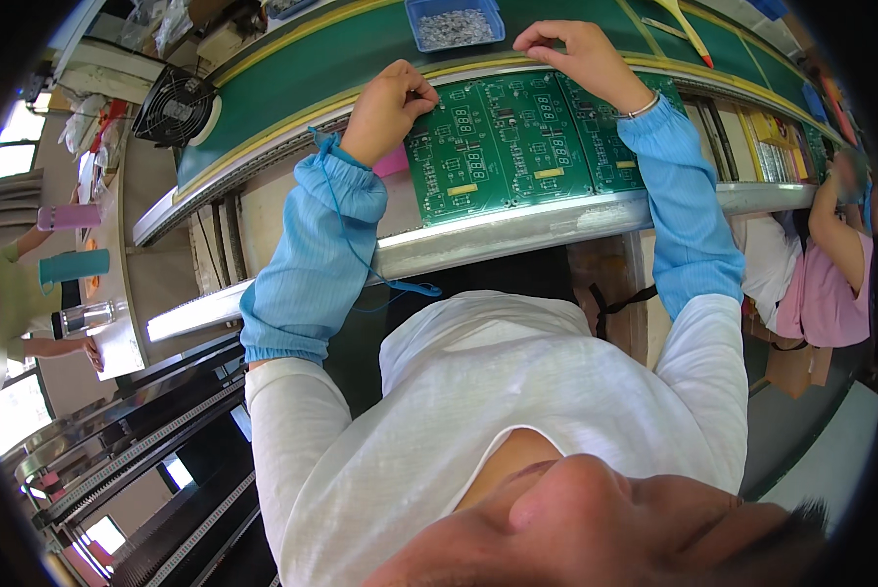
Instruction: Manually assembling electronic components onto printed circuit boards on an industrial production line.
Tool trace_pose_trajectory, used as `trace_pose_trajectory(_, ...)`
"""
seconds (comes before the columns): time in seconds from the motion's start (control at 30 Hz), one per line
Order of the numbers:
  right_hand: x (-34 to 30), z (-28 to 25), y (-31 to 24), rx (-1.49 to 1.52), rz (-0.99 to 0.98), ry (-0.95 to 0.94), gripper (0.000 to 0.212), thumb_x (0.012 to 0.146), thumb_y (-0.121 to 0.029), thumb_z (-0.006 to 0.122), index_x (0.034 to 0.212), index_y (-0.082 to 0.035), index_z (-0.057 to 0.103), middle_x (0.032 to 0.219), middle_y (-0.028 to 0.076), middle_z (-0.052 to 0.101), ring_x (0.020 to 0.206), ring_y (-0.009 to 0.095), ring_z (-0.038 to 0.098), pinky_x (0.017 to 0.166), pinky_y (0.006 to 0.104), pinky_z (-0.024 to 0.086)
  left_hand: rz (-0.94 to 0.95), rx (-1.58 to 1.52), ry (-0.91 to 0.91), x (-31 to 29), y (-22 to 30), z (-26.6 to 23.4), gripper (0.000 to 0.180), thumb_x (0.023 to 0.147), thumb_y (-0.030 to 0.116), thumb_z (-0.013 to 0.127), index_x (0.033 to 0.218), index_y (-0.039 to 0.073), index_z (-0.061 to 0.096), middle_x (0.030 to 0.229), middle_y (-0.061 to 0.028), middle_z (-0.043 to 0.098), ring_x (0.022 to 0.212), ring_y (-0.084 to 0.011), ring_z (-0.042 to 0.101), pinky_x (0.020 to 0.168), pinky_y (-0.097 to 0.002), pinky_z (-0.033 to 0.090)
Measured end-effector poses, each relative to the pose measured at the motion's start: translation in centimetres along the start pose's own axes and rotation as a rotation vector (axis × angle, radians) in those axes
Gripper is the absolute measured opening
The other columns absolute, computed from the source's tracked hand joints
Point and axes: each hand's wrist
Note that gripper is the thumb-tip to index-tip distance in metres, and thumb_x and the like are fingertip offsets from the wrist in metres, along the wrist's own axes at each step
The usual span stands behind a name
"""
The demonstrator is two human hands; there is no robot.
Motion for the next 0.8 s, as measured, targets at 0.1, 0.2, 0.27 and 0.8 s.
trace_pose_trajectory(0.1,0.0,0.0,0.3,0.099,0.023,-0.036,0.016,0.095,-0.011,0.069,0.107,-0.003,0.072,0.093,0.005,0.073,0.087,0.016,0.068,0.082,0.0298,0.055,0.03,-0.004,-0.015,0.0,0.4,-0.3,0.01,0.082,-0.003,0.073,0.091,-0.001,0.071,0.096,-0.0105,0.061,0.083,-0.0271,0.064,0.073,-0.0364,0.052)
trace_pose_trajectory(0.2,0.1,-0.1,0.5,0.145,0.037,-0.052,0.015,0.094,-0.011,0.069,0.106,-0.001,0.071,0.091,0.005,0.072,0.086,0.014,0.067,0.081,0.0293,0.055,0.007,0.112,-0.057,0.0,1.1,-0.6,0.01,0.082,-0.004,0.074,0.091,-0.001,0.071,0.096,-0.0107,0.061,0.082,-0.0268,0.064,0.073,-0.0359,0.052)
trace_pose_trajectory(0.27,0.0,-0.3,0.6,0.169,0.054,-0.071,0.014,0.094,-0.01,0.069,0.105,-0.002,0.07,0.09,0.005,0.071,0.086,0.014,0.067,0.08,0.0291,0.054,0.016,0.108,-0.077,0.0,1.4,-0.6,0.015,0.081,-0.004,0.074,0.096,-0.001,0.07,0.096,-0.0114,0.062,0.082,-0.0269,0.064,0.073,-0.0359,0.052)
trace_pose_trajectory(0.8,-1.4,0.9,-0.1,-0.343,-0.174,-0.201,0.011,0.092,-0.021,0.072,0.09,-0.012,0.067,0.082,0.0,0.06,0.087,0.019,0.059,0.087,0.0366,0.04,0.031,0.082,0.152,0.1,1.3,-0.4,0.016,0.087,-0.001,0.07,0.102,-0.001,0.068,0.09,-0.0149,0.067,0.076,-0.026,0.064,0.07,-0.0361,0.052)
Point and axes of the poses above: each hand's wrist, its own x-axis towards the middle knuckle, its own z-axis out of the palm, y = z × x
